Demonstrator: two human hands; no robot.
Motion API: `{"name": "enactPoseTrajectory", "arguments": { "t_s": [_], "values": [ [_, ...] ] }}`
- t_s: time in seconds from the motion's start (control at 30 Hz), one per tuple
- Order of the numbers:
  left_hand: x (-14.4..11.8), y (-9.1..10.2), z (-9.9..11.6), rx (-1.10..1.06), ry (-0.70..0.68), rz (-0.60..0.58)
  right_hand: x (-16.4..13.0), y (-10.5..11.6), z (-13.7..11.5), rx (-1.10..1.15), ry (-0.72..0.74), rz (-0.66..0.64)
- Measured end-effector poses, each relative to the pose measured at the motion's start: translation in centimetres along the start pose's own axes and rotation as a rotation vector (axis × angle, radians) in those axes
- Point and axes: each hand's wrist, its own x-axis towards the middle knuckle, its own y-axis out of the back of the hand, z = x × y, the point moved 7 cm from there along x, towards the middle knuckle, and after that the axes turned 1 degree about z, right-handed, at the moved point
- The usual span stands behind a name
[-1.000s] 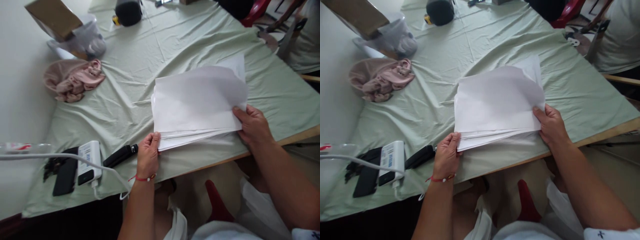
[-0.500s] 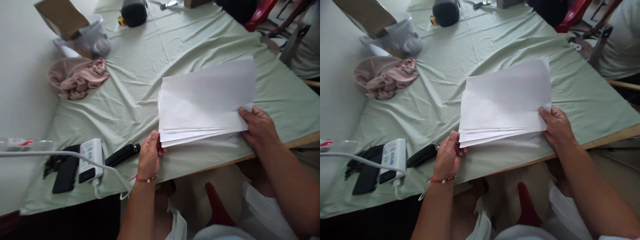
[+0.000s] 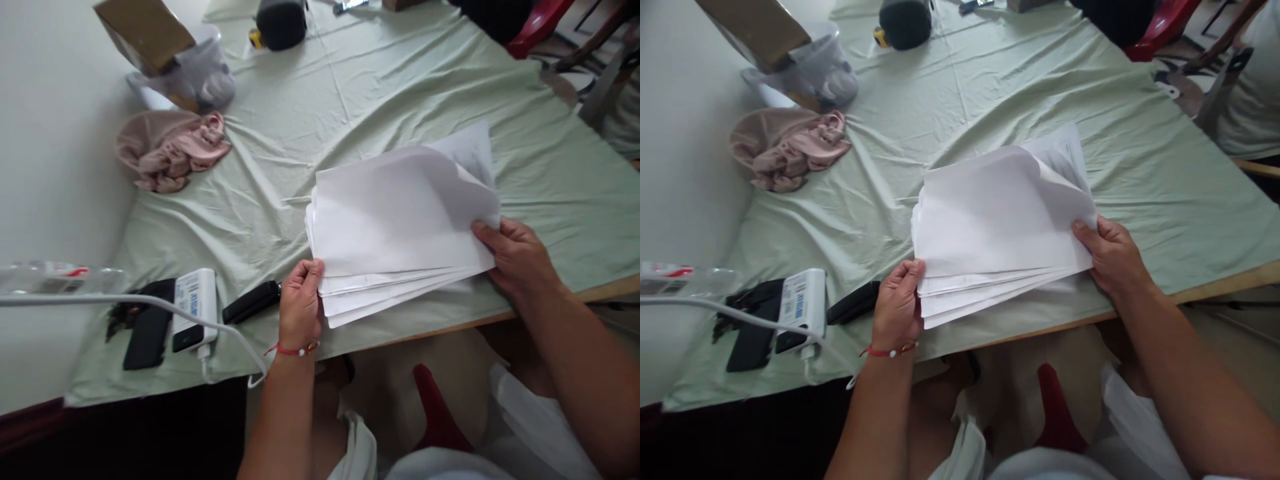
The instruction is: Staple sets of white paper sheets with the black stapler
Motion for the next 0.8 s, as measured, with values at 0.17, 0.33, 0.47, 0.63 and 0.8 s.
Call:
{"name": "enactPoseTrajectory", "arguments": {
  "t_s": [0.17,0.33,0.47,0.63,0.8],
  "values": [
    [-0.3,-0.6,-0.2,-0.07,0.068,-0.053,-0.2,0.2,-0.2,0.05,0.02,-0.002],
    [0.1,-0.7,-0.1,-0.005,0.075,-0.094,-0.2,0.4,-0.3,0.035,0.019,-0.075],
    [0.4,-0.3,1.7,0.071,-0.138,-0.057,0.4,0.5,-1.1,-0.042,0.095,-0.265],
    [-0.3,-0.4,3.1,0.205,-0.345,-0.05,0.8,0.8,-1.5,-0.027,0.067,-0.328],
    [-0.6,-0.5,2.9,0.264,-0.399,-0.074,1.3,0.7,-1.2,-0.001,0.039,-0.224]
  ]
}}
